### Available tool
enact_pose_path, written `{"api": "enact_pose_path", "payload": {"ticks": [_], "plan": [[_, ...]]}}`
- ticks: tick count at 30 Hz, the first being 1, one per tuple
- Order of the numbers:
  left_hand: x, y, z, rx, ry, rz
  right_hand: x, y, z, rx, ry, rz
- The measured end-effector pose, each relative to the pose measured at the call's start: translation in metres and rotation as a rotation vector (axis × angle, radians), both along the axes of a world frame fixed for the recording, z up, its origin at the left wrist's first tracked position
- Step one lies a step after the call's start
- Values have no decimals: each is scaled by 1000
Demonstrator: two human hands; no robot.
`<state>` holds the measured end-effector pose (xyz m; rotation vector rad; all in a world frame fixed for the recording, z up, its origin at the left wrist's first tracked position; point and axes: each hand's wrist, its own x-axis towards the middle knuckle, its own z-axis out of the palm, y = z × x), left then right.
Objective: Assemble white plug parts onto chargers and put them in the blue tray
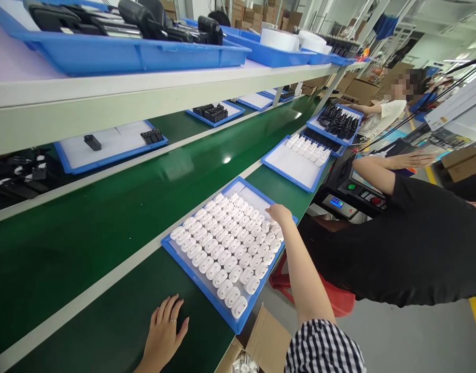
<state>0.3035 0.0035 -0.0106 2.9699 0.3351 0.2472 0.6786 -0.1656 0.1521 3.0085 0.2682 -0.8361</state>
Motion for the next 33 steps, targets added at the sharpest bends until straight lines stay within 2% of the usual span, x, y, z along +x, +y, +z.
{"api": "enact_pose_path", "payload": {"ticks": [3,9,17,23,29,33], "plan": [[0,0,3,-2,-2,5,-15,4,0,-26,22,12],[2,-2,7,-6,-2,7,-27,4,-20,-19,99,-46],[2,-2,10,4,-18,-3,-23,0,-31,0,-37,-176],[3,-2,11,22,-26,-6,-27,-1,-36,51,-112,-218],[2,-3,11,32,-18,-7,-13,9,-39,21,-72,-220],[2,-2,10,35,-25,-10,5,1,-33,-10,-88,-196]]}}
